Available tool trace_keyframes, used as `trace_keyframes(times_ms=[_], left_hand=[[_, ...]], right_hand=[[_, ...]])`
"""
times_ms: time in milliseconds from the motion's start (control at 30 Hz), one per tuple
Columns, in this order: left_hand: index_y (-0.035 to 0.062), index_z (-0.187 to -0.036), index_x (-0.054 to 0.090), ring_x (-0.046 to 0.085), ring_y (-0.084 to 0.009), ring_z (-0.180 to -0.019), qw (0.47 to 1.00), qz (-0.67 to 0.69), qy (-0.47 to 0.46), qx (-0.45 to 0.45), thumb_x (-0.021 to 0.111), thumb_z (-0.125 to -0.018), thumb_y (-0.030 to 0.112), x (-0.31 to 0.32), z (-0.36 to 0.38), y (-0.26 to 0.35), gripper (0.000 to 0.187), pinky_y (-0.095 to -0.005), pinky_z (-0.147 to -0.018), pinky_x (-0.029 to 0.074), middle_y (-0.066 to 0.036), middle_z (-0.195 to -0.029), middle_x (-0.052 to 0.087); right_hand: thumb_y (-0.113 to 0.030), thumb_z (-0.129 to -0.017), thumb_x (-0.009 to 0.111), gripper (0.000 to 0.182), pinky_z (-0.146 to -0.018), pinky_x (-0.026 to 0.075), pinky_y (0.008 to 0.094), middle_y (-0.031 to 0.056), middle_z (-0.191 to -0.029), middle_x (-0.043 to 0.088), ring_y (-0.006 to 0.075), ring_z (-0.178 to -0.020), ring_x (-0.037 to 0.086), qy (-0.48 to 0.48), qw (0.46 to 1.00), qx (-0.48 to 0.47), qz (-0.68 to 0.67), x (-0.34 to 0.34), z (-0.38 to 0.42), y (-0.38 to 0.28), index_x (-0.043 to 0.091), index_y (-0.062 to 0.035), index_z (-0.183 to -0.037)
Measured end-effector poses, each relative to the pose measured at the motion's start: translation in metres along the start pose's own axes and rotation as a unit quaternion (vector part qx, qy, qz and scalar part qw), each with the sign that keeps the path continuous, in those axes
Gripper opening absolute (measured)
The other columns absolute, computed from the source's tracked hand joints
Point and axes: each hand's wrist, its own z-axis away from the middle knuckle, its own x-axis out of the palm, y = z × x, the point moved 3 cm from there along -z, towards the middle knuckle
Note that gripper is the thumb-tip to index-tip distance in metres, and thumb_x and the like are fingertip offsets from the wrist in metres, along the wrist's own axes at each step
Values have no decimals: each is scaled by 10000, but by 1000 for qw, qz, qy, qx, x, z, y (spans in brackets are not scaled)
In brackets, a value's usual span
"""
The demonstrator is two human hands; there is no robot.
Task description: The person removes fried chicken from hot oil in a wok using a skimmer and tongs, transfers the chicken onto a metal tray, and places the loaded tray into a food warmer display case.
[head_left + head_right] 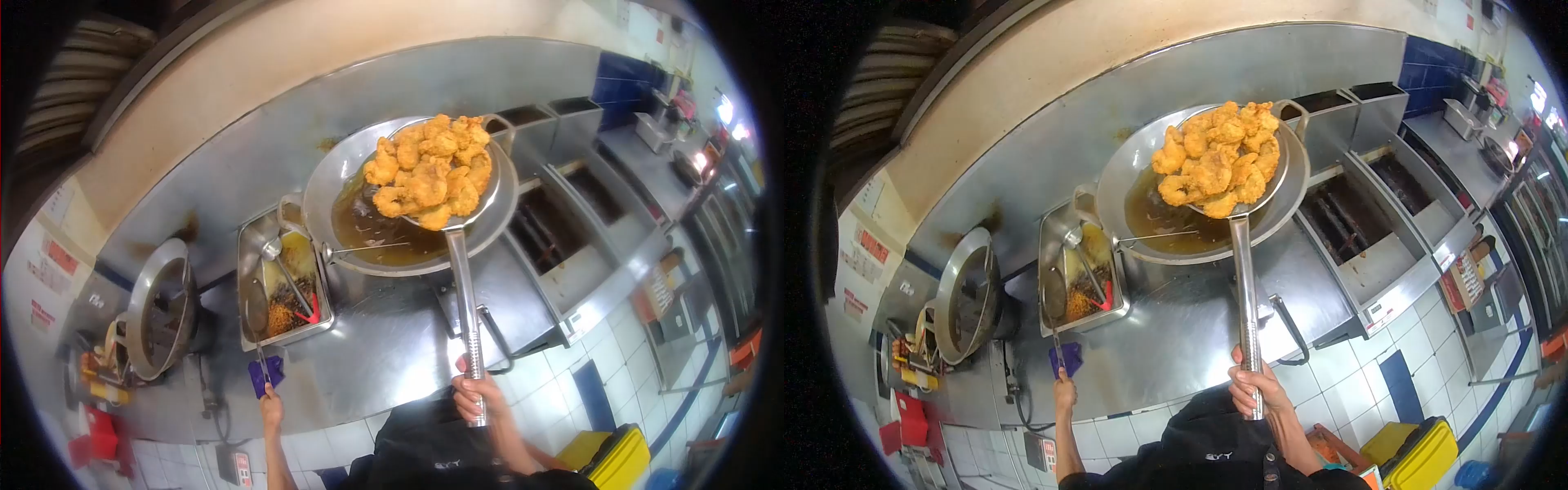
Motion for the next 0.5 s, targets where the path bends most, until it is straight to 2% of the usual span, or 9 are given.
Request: trace_keyframes(times_ms=[67, 167, 233, 267, 300, 367, 433, 500], left_hand=[[-80, -878, 633, 633, -354, -803, 1000, 1, -17, -5, 299, -978, 560, -8, 5, -5, 729, -460, -738, 459, -263, -799, 639], [-28, -966, 665, 653, -311, -843, 998, 30, -51, 0, 325, -981, 542, -36, 27, 53, 664, -457, -757, 478, -226, -831, 661], [-11, -989, 668, 656, -305, -876, 998, 44, -54, -9, 389, -977, 490, -52, 49, 99, 574, -443, -768, 493, -209, -877, 666], [-3, -1001, 670, 656, -307, -876, 984, -77, 106, 125, 452, -959, 430, -51, 42, 107, 487, -422, -767, 504, -203, -917, 668], [5, -1012, 671, 657, -308, -876, 911, -195, 257, 256, 515, -942, 371, -46, 40, 121, 404, -401, -767, 515, -197, -958, 670], [17, -1056, 673, 642, -311, -959, 877, -78, 280, 382, 586, -901, 222, -72, 97, 204, 271, -367, -822, 507, -180, -1080, 660], [31, -1095, 669, 613, -311, -1041, 898, 128, 98, 410, 591, -881, 99, -70, 114, 268, 238, -367, -897, 477, -159, -1126, 650], [13, -1099, 664, 579, -326, -1104, 860, 180, 8, 478, 560, -885, 65, -56, 140, 321, 243, -382, -956, 443, -168, -1146, 639]], right_hand=[[-51, -911, 533, 267, -317, 382, 255, -5, -594, 384, 94, -380, 400, -9, 1000, -1, -9, -7, 1, 3, 350, -95, -1100], [-41, -900, 534, 279, -286, 390, 264, -2, -581, 381, 103, -361, 392, 8, 999, -17, -37, -13, -1, 7, 348, -96, -1101], [-35, -895, 536, 283, -283, 379, 263, -1, -574, 382, 104, -352, 387, 7, 999, -18, -39, -12, -1, 6, 353, -98, -1102], [-35, -895, 536, 283, -283, 379, 263, -1, -574, 382, 104, -352, 387, 8, 999, -16, -37, -13, -2, 6, 353, -98, -1102], [-34, -894, 536, 282, -282, 375, 262, 0, -573, 383, 104, -351, 388, 5, 999, -14, -36, -13, -1, 6, 357, -98, -1102], [-32, -894, 536, 280, -282, 371, 261, 1, -573, 385, 105, -350, 388, 2, 999, -20, -30, -13, 0, 4, 360, -98, -1102], [-34, -896, 538, 276, -283, 365, 259, 0, -574, 386, 104, -349, 387, 18, 999, -13, -31, -13, 1, 4, 365, -97, -1101], [-37, -897, 539, 273, -283, 364, 258, -1, -574, 386, 103, -350, 385, 15, 999, -16, -29, -10, 1, 4, 364, -96, -1098]])
